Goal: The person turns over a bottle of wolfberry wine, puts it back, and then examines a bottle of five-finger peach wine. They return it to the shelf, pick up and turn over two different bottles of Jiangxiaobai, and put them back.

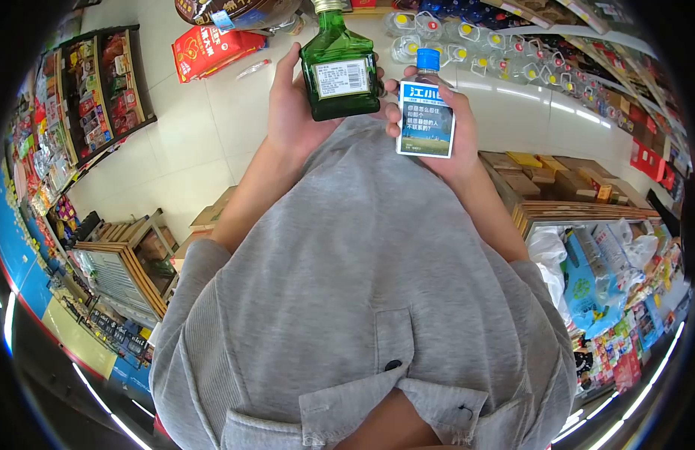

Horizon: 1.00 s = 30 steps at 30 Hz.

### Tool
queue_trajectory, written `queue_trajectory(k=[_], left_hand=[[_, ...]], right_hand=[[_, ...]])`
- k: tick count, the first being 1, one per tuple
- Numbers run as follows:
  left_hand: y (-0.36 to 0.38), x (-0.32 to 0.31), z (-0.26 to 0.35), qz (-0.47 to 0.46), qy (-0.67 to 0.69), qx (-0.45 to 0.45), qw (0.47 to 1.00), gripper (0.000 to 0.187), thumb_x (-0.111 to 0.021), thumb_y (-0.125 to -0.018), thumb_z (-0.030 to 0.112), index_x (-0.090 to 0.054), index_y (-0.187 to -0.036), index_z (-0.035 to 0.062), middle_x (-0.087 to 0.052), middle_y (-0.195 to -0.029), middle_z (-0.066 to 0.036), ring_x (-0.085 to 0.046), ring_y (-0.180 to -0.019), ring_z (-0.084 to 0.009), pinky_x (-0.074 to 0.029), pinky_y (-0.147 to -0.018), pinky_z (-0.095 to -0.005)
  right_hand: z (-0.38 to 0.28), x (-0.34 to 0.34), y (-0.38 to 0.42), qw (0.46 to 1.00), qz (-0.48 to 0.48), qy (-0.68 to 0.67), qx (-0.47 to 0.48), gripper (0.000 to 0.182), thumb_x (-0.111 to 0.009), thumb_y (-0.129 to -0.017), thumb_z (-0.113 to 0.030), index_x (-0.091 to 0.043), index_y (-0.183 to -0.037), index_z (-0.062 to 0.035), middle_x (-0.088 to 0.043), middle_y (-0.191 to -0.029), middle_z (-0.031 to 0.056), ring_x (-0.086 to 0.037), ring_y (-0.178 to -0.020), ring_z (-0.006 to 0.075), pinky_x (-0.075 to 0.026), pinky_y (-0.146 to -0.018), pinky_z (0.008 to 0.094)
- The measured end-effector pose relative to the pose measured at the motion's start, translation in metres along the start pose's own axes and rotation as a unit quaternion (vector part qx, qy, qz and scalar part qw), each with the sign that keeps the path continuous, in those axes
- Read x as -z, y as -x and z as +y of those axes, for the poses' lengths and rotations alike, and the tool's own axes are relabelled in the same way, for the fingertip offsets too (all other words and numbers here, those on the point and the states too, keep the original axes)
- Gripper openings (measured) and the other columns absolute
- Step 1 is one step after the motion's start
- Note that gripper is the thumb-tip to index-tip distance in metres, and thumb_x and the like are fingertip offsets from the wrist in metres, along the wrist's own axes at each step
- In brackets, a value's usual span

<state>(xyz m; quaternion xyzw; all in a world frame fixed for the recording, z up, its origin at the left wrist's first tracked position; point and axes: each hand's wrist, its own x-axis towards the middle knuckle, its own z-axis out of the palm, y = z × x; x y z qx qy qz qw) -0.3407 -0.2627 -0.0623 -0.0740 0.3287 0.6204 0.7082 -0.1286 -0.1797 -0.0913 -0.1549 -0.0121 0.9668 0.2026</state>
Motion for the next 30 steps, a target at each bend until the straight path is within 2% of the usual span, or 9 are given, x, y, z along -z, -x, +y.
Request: queue_trajectory(k=[3,6,9,12,15,16,20,22,30], left_hand=[[0.01,-0.002,-0.004,0.027,0.007,-0.003,1.0,0.074,-0.03,-0.104,0.06,-0.046,-0.147,0.0024,-0.057,-0.141,-0.021,-0.057,-0.129,-0.0362,-0.043,-0.11,-0.0544],[0.02,0.001,-0.01,0.034,-0.008,-0.001,0.999,0.074,-0.029,-0.103,0.061,-0.045,-0.149,0.0047,-0.054,-0.145,-0.021,-0.055,-0.131,-0.0363,-0.043,-0.11,-0.0565],[0.029,0.004,-0.013,0.035,-0.026,0.001,0.999,0.074,-0.028,-0.103,0.061,-0.043,-0.151,0.0065,-0.05,-0.149,-0.021,-0.053,-0.132,-0.0373,-0.041,-0.11,-0.0591],[0.034,0.003,-0.015,0.023,-0.018,0.006,1.0,0.075,-0.028,-0.103,0.061,-0.042,-0.152,0.0066,-0.048,-0.15,-0.021,-0.052,-0.133,-0.0386,-0.041,-0.109,-0.0608],[0.042,0.007,-0.014,0.008,-0.014,0.012,1.0,0.075,-0.028,-0.103,0.062,-0.041,-0.152,0.0058,-0.047,-0.151,-0.022,-0.051,-0.134,-0.0394,-0.041,-0.11,-0.0617],[0.043,0.008,-0.013,0.003,-0.015,0.014,1.0,0.075,-0.028,-0.103,0.062,-0.041,-0.152,0.0055,-0.047,-0.151,-0.022,-0.051,-0.134,-0.0395,-0.041,-0.11,-0.0618],[0.043,0.015,-0.013,0.0,0.007,0.016,1.0,0.075,-0.028,-0.104,0.06,-0.043,-0.15,0.0026,-0.051,-0.146,-0.023,-0.053,-0.132,-0.0395,-0.042,-0.11,-0.0599],[0.036,0.023,-0.012,-0.015,0.032,0.017,0.999,0.075,-0.03,-0.104,0.06,-0.046,-0.145,-0.0003,-0.059,-0.137,-0.024,-0.058,-0.128,-0.0393,-0.046,-0.108,-0.0558],[0.002,0.015,0.027,-0.027,0.009,0.05,0.998,0.075,-0.03,-0.104,0.06,-0.044,-0.148,0.0005,-0.058,-0.139,-0.024,-0.058,-0.128,-0.0395,-0.047,-0.107,-0.0543]], right_hand=[[0.007,-0.008,0.007,0.999,0.01,0.044,0.008,0.054,-0.059,-0.096,-0.042,-0.051,-0.137,-0.0077,-0.057,-0.127,0.0181,-0.061,-0.097,0.0292,-0.052,-0.08,0.0433],[0.013,-0.009,0.013,1.0,-0.004,0.009,0.002,0.06,-0.059,-0.095,-0.046,-0.049,-0.14,-0.0071,-0.056,-0.128,0.0187,-0.06,-0.097,0.0296,-0.052,-0.081,0.0442],[0.019,-0.017,0.019,0.999,0.015,-0.031,0.021,0.066,-0.057,-0.095,-0.049,-0.046,-0.142,-0.0038,-0.058,-0.13,0.0233,-0.068,-0.102,0.035,-0.056,-0.089,0.0545],[0.021,-0.02,0.021,0.999,-0.005,-0.038,0.035,0.067,-0.058,-0.095,-0.047,-0.046,-0.143,-0.0035,-0.058,-0.129,0.0217,-0.067,-0.104,0.0359,-0.055,-0.09,0.0564],[0.026,-0.006,0.019,0.998,-0.033,-0.018,0.052,0.064,-0.06,-0.094,-0.044,-0.047,-0.142,-0.0033,-0.058,-0.128,0.0204,-0.067,-0.102,0.0344,-0.056,-0.088,0.0539],[0.028,-0.006,0.018,0.997,-0.04,-0.022,0.057,0.056,-0.062,-0.095,-0.038,-0.051,-0.137,-0.0035,-0.059,-0.126,0.0194,-0.065,-0.098,0.0315,-0.055,-0.082,0.0488],[0.026,-0.009,0.016,0.997,-0.03,-0.02,0.062,0.042,-0.061,-0.096,-0.031,-0.058,-0.128,-0.0041,-0.06,-0.123,0.0186,-0.063,-0.093,0.0292,-0.052,-0.075,0.0444],[0.021,-0.013,0.014,0.997,-0.026,-0.012,0.069,0.042,-0.061,-0.095,-0.031,-0.058,-0.128,-0.0043,-0.061,-0.122,0.0186,-0.062,-0.093,0.0293,-0.052,-0.076,0.0443],[0.004,-0.039,-0.025,0.995,-0.005,-0.012,0.094,0.041,-0.061,-0.094,-0.03,-0.06,-0.126,-0.0043,-0.061,-0.122,0.019,-0.061,-0.091,0.03,-0.052,-0.075,0.0452]])
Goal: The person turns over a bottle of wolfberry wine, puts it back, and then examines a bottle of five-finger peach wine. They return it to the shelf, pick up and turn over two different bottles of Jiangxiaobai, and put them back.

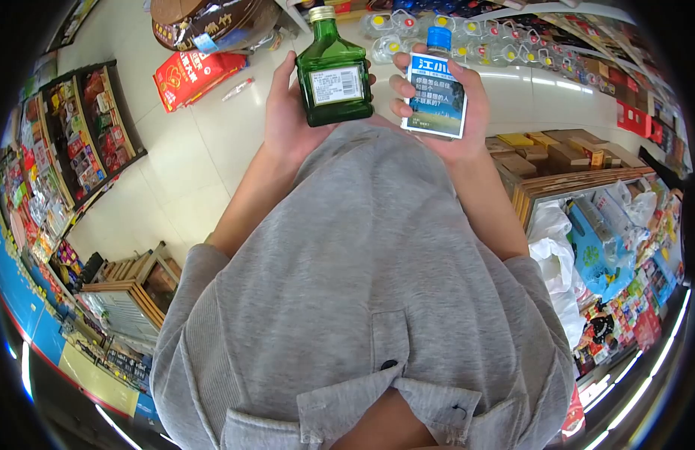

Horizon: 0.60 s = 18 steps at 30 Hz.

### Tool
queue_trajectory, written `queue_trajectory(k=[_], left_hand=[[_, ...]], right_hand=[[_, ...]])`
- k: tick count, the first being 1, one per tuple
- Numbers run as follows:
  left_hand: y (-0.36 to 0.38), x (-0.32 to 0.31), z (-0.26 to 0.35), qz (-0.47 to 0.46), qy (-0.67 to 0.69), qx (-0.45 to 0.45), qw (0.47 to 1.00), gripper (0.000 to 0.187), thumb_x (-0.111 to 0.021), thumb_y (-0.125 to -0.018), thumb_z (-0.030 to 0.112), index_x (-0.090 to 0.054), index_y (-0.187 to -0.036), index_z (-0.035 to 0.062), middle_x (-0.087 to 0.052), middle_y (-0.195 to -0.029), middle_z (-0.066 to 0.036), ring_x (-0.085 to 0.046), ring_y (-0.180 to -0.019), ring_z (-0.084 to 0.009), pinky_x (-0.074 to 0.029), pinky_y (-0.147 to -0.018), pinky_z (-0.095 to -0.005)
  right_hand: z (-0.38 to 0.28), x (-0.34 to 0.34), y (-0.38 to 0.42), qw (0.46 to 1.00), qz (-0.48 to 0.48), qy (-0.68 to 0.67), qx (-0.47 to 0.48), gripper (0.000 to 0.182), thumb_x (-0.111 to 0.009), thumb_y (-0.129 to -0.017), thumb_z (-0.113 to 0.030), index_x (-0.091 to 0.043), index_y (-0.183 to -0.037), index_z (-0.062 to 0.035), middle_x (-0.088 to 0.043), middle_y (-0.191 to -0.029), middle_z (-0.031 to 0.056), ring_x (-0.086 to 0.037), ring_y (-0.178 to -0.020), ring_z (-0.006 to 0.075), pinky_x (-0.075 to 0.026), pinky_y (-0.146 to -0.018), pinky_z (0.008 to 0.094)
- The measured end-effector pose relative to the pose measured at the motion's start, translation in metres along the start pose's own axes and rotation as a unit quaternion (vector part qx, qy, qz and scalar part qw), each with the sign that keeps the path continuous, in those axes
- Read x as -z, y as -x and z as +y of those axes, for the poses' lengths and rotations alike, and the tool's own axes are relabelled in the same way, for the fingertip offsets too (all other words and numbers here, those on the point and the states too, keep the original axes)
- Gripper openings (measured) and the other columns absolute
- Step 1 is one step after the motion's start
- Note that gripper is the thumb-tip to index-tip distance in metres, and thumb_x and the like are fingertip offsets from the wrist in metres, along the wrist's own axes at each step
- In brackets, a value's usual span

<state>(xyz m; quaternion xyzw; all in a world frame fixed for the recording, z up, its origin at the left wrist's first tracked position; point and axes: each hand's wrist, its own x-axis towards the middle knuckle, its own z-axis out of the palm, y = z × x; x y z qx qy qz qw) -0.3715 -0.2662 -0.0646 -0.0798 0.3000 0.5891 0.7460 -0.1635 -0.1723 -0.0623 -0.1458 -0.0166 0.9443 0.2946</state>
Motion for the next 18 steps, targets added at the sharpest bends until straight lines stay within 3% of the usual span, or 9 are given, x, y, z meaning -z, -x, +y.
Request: queue_trajectory(k=[7,10,13,18], left_hand=[[-0.019,-0.006,0.048,0.01,-0.01,0.006,1.0,0.075,-0.031,-0.104,0.061,-0.047,-0.147,0.0022,-0.06,-0.136,-0.024,-0.06,-0.126,-0.0354,-0.047,-0.107,-0.0506],[-0.025,0.004,0.059,0.009,-0.047,0.0,0.999,0.079,-0.029,-0.102,0.067,-0.042,-0.153,0.0078,-0.052,-0.148,-0.021,-0.052,-0.136,-0.0376,-0.038,-0.111,-0.0629],[-0.028,0.004,0.072,0.019,-0.003,0.008,1.0,0.075,-0.029,-0.104,0.062,-0.048,-0.146,0.0039,-0.061,-0.136,-0.025,-0.061,-0.125,-0.0351,-0.048,-0.105,-0.0496],[-0.043,0.019,0.084,-0.002,0.003,0.04,0.999,0.076,-0.03,-0.103,0.063,-0.048,-0.146,0.0039,-0.061,-0.136,-0.026,-0.062,-0.123,-0.0358,-0.049,-0.103,-0.0508]], right_hand=[[-0.003,-0.029,-0.05,1.0,0.018,0.008,-0.014,0.04,-0.061,-0.093,-0.03,-0.06,-0.124,-0.0048,-0.06,-0.12,0.0171,-0.059,-0.089,0.0278,-0.049,-0.074,0.0437],[-0.002,-0.036,-0.062,0.999,0.02,0.009,-0.023,0.039,-0.06,-0.094,-0.03,-0.06,-0.124,-0.0049,-0.06,-0.119,0.0172,-0.058,-0.09,0.0275,-0.049,-0.073,0.0434],[-0.001,-0.04,-0.074,0.999,0.022,0.018,-0.024,0.04,-0.059,-0.095,-0.031,-0.06,-0.124,-0.005,-0.061,-0.119,0.0174,-0.058,-0.09,0.0277,-0.05,-0.073,0.0431],[0.001,-0.04,-0.084,0.998,0.04,0.039,-0.01,0.042,-0.057,-0.097,-0.035,-0.061,-0.124,-0.0034,-0.062,-0.12,0.0177,-0.061,-0.091,0.0285,-0.054,-0.075,0.0449]])
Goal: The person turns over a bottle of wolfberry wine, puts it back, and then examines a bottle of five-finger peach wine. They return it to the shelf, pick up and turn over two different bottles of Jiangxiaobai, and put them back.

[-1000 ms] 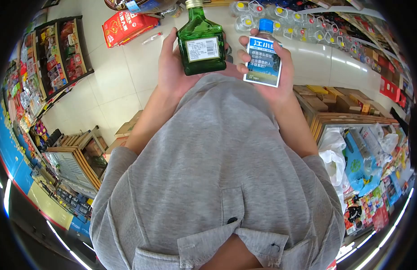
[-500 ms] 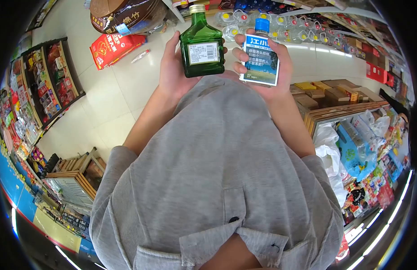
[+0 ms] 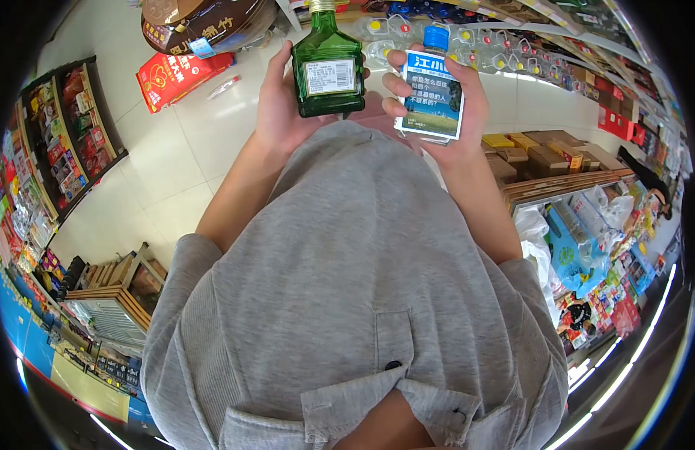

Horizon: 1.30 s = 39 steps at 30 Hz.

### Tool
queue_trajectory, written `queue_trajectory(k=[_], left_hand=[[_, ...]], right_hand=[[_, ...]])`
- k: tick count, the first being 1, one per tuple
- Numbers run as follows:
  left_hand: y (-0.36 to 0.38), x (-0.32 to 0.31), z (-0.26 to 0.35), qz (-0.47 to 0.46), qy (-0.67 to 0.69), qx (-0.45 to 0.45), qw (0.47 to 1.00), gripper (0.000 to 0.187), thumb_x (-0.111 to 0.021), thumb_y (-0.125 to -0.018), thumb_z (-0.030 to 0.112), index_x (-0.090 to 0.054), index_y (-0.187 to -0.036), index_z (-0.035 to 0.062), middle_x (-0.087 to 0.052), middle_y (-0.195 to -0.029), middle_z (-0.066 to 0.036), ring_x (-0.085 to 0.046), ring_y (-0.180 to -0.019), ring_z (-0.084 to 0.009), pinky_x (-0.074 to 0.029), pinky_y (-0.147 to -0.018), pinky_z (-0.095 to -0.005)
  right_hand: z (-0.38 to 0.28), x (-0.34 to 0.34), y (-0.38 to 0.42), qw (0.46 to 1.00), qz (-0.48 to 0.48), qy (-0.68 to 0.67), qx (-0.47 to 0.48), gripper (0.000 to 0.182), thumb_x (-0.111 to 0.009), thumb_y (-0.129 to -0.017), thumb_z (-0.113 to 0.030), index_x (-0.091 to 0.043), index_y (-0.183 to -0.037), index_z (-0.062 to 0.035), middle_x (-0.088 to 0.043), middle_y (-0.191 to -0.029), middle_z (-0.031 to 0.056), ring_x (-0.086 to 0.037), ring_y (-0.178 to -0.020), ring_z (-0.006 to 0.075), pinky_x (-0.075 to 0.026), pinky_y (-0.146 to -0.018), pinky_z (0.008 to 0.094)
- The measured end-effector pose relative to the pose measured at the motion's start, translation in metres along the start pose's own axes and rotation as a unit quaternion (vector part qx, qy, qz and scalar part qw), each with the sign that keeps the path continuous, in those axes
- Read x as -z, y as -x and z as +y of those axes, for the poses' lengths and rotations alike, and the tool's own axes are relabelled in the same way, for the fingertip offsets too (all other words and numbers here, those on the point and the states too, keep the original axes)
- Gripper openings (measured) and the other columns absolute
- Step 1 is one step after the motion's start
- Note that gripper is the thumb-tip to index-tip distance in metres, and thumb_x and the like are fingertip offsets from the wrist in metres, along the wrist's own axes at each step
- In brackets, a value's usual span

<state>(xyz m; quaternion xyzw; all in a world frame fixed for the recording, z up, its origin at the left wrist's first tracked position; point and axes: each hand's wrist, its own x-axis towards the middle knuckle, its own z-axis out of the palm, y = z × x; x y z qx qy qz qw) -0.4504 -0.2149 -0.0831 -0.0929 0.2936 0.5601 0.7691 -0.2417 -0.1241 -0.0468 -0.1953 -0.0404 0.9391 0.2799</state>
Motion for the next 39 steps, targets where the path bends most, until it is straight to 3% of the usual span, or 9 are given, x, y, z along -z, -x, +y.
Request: queue_trajectory(k=[8,10,22,26,32,35,39], left_hand=[[-0.014,-0.012,0.004,0.014,0.001,-0.006,1.0,0.076,-0.031,-0.103,0.062,-0.047,-0.147,0.0023,-0.059,-0.138,-0.024,-0.06,-0.125,-0.0376,-0.046,-0.108,-0.0534],[-0.018,-0.019,0.0,0.031,-0.025,-0.014,0.999,0.079,-0.028,-0.103,0.064,-0.045,-0.15,0.0034,-0.055,-0.143,-0.022,-0.056,-0.131,-0.0374,-0.04,-0.113,-0.0553],[-0.045,-0.072,-0.02,0.083,0.021,-0.053,0.995,0.072,-0.037,-0.103,0.061,-0.048,-0.147,0.0046,-0.057,-0.142,-0.018,-0.055,-0.131,-0.0333,-0.04,-0.113,-0.0516],[-0.055,-0.083,-0.027,0.059,0.041,-0.066,0.995,0.07,-0.038,-0.103,0.059,-0.048,-0.147,0.0051,-0.057,-0.142,-0.018,-0.055,-0.131,-0.0331,-0.04,-0.113,-0.0506],[-0.067,-0.096,-0.036,0.056,0.022,-0.076,0.995,0.069,-0.039,-0.103,0.059,-0.049,-0.146,0.0059,-0.057,-0.143,-0.017,-0.055,-0.131,-0.0331,-0.04,-0.113,-0.05],[-0.078,-0.104,-0.043,0.047,0.023,-0.08,0.995,0.07,-0.038,-0.103,0.059,-0.049,-0.146,0.0054,-0.057,-0.143,-0.017,-0.055,-0.13,-0.0331,-0.04,-0.112,-0.0498],[-0.085,-0.115,-0.053,0.048,0.032,-0.089,0.994,0.069,-0.037,-0.104,0.059,-0.048,-0.146,0.0049,-0.057,-0.141,-0.018,-0.056,-0.128,-0.0331,-0.041,-0.112,-0.049]], right_hand=[[-0.018,0.002,-0.011,0.995,0.089,0.023,-0.041,0.054,-0.053,-0.097,-0.043,-0.059,-0.127,0.0006,-0.066,-0.123,0.0177,-0.072,-0.085,0.0328,-0.06,-0.076,0.0486],[-0.026,0.006,-0.014,0.996,0.071,0.02,-0.052,0.055,-0.055,-0.097,-0.044,-0.059,-0.126,0.0015,-0.066,-0.124,0.0186,-0.072,-0.087,0.0317,-0.061,-0.077,0.0466],[-0.086,0.021,-0.027,0.996,0.052,-0.016,-0.076,0.049,-0.057,-0.098,-0.04,-0.061,-0.121,0.003,-0.068,-0.119,0.0199,-0.072,-0.09,0.0305,-0.063,-0.077,0.0465],[-0.102,0.024,-0.03,0.998,0.014,-0.005,-0.064,0.049,-0.056,-0.099,-0.04,-0.062,-0.121,0.0034,-0.068,-0.117,0.0199,-0.072,-0.09,0.0301,-0.063,-0.076,0.0462],[-0.125,0.031,-0.031,0.997,-0.005,0.026,-0.069,0.059,-0.056,-0.097,-0.049,-0.061,-0.121,0.0041,-0.069,-0.116,0.0192,-0.072,-0.088,0.0288,-0.063,-0.075,0.0429],[-0.138,0.024,-0.023,0.998,-0.003,0.011,-0.057,0.05,-0.053,-0.1,-0.045,-0.056,-0.123,-0.0009,-0.062,-0.118,0.0184,-0.063,-0.087,0.0273,-0.055,-0.074,0.0411],[-0.15,0.04,-0.026,0.997,-0.024,0.015,-0.066,0.062,-0.055,-0.096,-0.052,-0.062,-0.119,0.0055,-0.07,-0.11,0.0178,-0.072,-0.087,0.0273,-0.062,-0.075,0.0401]])
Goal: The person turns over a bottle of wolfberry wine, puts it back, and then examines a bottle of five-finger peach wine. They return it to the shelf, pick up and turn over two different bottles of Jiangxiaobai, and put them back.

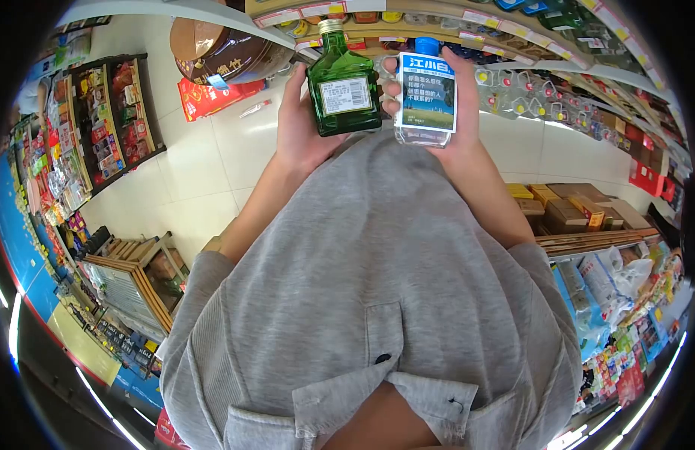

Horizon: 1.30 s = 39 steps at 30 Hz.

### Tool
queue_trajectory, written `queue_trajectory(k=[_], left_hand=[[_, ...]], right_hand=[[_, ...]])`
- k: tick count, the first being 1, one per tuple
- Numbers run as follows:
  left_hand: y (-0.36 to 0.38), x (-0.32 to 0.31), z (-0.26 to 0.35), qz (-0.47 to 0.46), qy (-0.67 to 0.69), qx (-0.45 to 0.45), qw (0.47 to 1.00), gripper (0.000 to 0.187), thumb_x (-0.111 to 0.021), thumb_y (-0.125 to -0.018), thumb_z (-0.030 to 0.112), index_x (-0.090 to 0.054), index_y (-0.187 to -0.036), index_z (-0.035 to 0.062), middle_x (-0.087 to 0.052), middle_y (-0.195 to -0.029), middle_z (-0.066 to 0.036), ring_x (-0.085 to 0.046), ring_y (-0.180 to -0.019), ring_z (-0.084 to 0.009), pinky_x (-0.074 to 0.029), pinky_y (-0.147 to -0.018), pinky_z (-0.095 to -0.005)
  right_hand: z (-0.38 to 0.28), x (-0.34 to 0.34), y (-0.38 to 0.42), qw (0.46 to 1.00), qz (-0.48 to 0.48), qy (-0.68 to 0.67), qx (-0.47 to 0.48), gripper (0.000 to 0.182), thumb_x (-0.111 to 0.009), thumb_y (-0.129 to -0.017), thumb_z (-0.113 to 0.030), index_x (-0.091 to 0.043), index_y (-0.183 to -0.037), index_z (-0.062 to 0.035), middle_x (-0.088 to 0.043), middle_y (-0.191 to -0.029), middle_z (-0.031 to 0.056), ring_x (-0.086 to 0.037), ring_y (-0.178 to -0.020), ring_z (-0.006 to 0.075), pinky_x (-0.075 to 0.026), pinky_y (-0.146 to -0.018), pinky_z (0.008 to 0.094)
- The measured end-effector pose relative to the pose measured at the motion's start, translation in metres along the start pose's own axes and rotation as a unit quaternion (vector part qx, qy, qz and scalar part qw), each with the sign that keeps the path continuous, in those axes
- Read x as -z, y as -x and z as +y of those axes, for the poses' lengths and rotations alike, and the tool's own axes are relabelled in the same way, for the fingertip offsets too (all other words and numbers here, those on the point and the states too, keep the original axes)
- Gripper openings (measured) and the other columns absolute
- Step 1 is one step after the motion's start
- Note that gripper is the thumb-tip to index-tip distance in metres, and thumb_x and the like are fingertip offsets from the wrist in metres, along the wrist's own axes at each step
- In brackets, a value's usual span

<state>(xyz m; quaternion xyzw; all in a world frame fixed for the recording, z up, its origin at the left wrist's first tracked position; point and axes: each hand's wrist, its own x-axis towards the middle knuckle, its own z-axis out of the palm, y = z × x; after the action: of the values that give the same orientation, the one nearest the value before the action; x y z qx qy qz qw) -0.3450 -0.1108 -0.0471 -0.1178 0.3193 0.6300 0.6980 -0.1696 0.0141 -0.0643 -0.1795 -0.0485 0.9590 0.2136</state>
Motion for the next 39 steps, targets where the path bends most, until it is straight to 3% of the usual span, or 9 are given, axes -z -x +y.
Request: queue_trajectory(k=[2,5,11,18,20,26,29,39], left_hand=[[-0.002,-0.001,-0.007,0.001,0.007,-0.007,1.0,0.069,-0.037,-0.104,0.058,-0.048,-0.146,0.0046,-0.057,-0.141,-0.018,-0.056,-0.128,-0.0332,-0.042,-0.111,-0.0486],[-0.01,0.008,-0.012,-0.085,0.012,0.004,0.996,0.07,-0.035,-0.104,0.058,-0.048,-0.146,0.0042,-0.056,-0.141,-0.018,-0.057,-0.126,-0.0331,-0.043,-0.109,-0.0479],[-0.007,-0.002,-0.016,-0.089,0.08,0.011,0.993,0.071,-0.032,-0.104,0.06,-0.051,-0.142,0.0026,-0.06,-0.135,-0.022,-0.061,-0.122,-0.0365,-0.046,-0.108,-0.051],[-0.006,-0.003,-0.018,-0.059,0.09,0.005,0.994,0.07,-0.032,-0.104,0.059,-0.05,-0.144,0.0038,-0.059,-0.137,-0.022,-0.058,-0.124,-0.0376,-0.045,-0.108,-0.0509],[-0.007,0.0,-0.017,-0.054,0.058,-0.009,0.997,0.07,-0.032,-0.105,0.057,-0.046,-0.146,0.0031,-0.055,-0.141,-0.022,-0.054,-0.128,-0.0366,-0.042,-0.11,-0.0488],[-0.016,-0.009,-0.008,0.028,0.014,-0.022,0.999,0.071,-0.032,-0.104,0.06,-0.051,-0.144,0.0048,-0.059,-0.137,-0.02,-0.059,-0.126,-0.0351,-0.045,-0.108,-0.0524],[-0.019,-0.008,-0.005,-0.02,0.018,-0.007,1.0,0.07,-0.032,-0.104,0.06,-0.05,-0.144,0.0052,-0.059,-0.138,-0.019,-0.058,-0.127,-0.0344,-0.045,-0.108,-0.0523],[-0.012,-0.015,-0.011,-0.002,0.027,-0.015,1.0,0.072,-0.033,-0.103,0.06,-0.048,-0.146,0.0042,-0.059,-0.139,-0.02,-0.057,-0.128,-0.0369,-0.042,-0.111,-0.0542]], right_hand=[[-0.005,0.006,0.003,1.0,-0.006,0.012,-0.014,0.062,-0.055,-0.095,-0.052,-0.063,-0.118,0.0056,-0.07,-0.11,0.0174,-0.072,-0.087,0.0277,-0.062,-0.075,0.0404],[-0.007,0.004,0.004,1.0,-0.005,-0.018,-0.023,0.063,-0.054,-0.095,-0.053,-0.063,-0.117,0.0058,-0.07,-0.11,0.0173,-0.072,-0.086,0.0281,-0.062,-0.075,0.0401],[-0.012,0.007,0.003,1.0,0.009,-0.002,-0.029,0.066,-0.052,-0.095,-0.054,-0.064,-0.115,0.007,-0.07,-0.106,0.0184,-0.072,-0.082,0.0282,-0.062,-0.075,0.0387],[-0.018,0.013,0.001,0.998,-0.004,0.007,-0.061,0.071,-0.052,-0.093,-0.059,-0.065,-0.115,0.0076,-0.071,-0.096,0.0203,-0.072,-0.078,0.0279,-0.062,-0.074,0.0375],[-0.021,0.013,0.0,0.996,-0.022,0.0,-0.084,0.072,-0.052,-0.093,-0.059,-0.064,-0.116,0.0081,-0.071,-0.097,0.0201,-0.072,-0.079,0.0277,-0.062,-0.074,0.0376],[-0.022,0.009,-0.006,0.998,-0.031,-0.037,-0.029,0.07,-0.05,-0.095,-0.06,-0.064,-0.12,0.0034,-0.069,-0.11,0.0181,-0.07,-0.086,0.0287,-0.061,-0.075,0.0428],[-0.024,0.007,-0.005,0.999,-0.028,-0.034,-0.03,0.07,-0.048,-0.095,-0.061,-0.064,-0.12,0.0022,-0.069,-0.11,0.0179,-0.07,-0.085,0.0289,-0.06,-0.075,0.0429],[-0.026,0.004,-0.001,0.999,0.007,-0.029,-0.034,0.078,-0.047,-0.093,-0.065,-0.064,-0.12,0.006,-0.072,-0.094,0.0182,-0.073,-0.081,0.03,-0.06,-0.075,0.0421]])
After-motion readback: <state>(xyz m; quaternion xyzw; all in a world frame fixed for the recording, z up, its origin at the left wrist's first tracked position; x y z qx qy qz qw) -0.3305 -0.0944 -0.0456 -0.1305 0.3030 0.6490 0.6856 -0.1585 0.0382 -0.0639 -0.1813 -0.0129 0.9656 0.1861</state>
